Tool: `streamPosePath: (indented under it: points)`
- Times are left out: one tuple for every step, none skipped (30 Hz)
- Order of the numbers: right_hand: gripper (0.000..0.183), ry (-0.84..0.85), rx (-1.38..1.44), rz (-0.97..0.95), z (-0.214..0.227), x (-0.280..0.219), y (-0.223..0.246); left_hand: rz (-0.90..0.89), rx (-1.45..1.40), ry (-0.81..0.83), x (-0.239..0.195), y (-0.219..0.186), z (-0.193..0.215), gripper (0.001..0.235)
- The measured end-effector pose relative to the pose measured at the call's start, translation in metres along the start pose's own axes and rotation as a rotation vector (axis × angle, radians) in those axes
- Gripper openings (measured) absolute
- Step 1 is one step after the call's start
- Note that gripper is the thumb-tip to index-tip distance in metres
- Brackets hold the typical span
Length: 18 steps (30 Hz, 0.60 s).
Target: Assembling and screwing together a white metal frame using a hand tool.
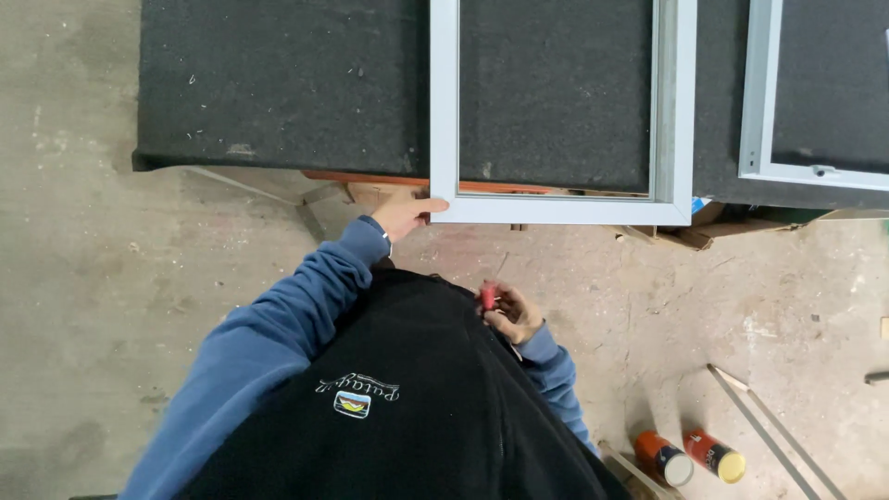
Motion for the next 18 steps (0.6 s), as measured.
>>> streamPosePath:
  points:
    - [0.057,-0.022,-0.071,-0.042,-0.001,-0.001,0.002,-0.04,-0.007,-0.009,-0.001,0.001,-0.001,0.048]
    - [0.057,-0.023,-0.074,-0.045,-0.002,0.001,0.007,-0.038,-0.01,-0.007,-0.005,-0.004,-0.003,0.048]
    - [0.051,-0.084,-0.118,-0.08,-0.001,0.004,0.011,-0.112,0.058,-0.04,-0.01,-0.011,-0.004,0.05]
    - [0.047,-0.14,-0.161,-0.122,-0.001,0.003,0.014,-0.182,0.122,-0.078,-0.018,-0.014,-0.004,0.052]
    - [0.047,-0.137,-0.164,-0.133,-0.009,0.003,0.026,-0.175,0.115,-0.081,-0.05,-0.028,-0.017,0.052]
    - [0.046,-0.101,-0.116,-0.082,-0.017,0.009,0.041,-0.367,0.388,-0.14,-0.08,-0.053,-0.03,0.052]
    - [0.046,-0.064,-0.068,-0.032,-0.024,0.015,0.056,-0.556,0.664,-0.2,-0.111,-0.077,-0.044,0.052]
    - [0.046,-0.065,-0.07,-0.037,-0.029,0.019,0.058,-0.552,0.66,-0.199,-0.132,-0.087,-0.056,0.052]
    - [0.042,-0.131,-0.093,-0.131,-0.032,0.024,0.056,-0.805,0.826,0.042,-0.158,-0.1,-0.081,0.056]
    - [0.038,-0.194,-0.115,-0.237,-0.036,0.022,0.052,-1.04,0.978,0.294,-0.191,-0.104,-0.105,0.059]
    - [0.038,-0.191,-0.117,-0.254,-0.04,0.016,0.052,-1.027,0.968,0.289,-0.191,-0.093,-0.102,0.059]
    - [0.033,-0.118,-0.19,-0.121,-0.045,0.02,0.058,-1.033,1.117,0.348,-0.188,-0.082,-0.102,0.048]
    - [0.03,-0.042,-0.261,0.011,-0.051,0.023,0.064,-1.034,1.266,0.408,-0.185,-0.071,-0.101,0.037]
    - [0.03,-0.035,-0.262,0.011,-0.059,0.028,0.088,-1.033,1.266,0.401,-0.183,-0.072,-0.095,0.037]
    - [0.029,-0.095,-0.505,0.301,-0.066,0.032,0.122,-1.045,1.129,0.288,-0.182,-0.078,-0.086,0.035]
    - [0.032,-0.156,-0.745,0.586,-0.075,0.028,0.155,-1.048,0.984,0.183,-0.181,-0.081,-0.079,0.032]
    - [0.032,-0.153,-0.747,0.579,-0.082,0.033,0.161,-1.042,0.979,0.181,-0.182,-0.08,-0.078,0.032]
    - [0.03,-0.057,-0.798,0.674,-0.093,0.037,0.169,-0.906,0.858,0.079,-0.177,-0.081,-0.072,0.031]
Point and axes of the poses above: each hand's wrist, its own x-axis towards the middle knuckle, its own z-axis out of the back of the hand, y = z × x, the point moved 4 cm from there along x, towards the middle knuckle, and after that the axes turned 8 degrees about -y, right-handed, at the moved point
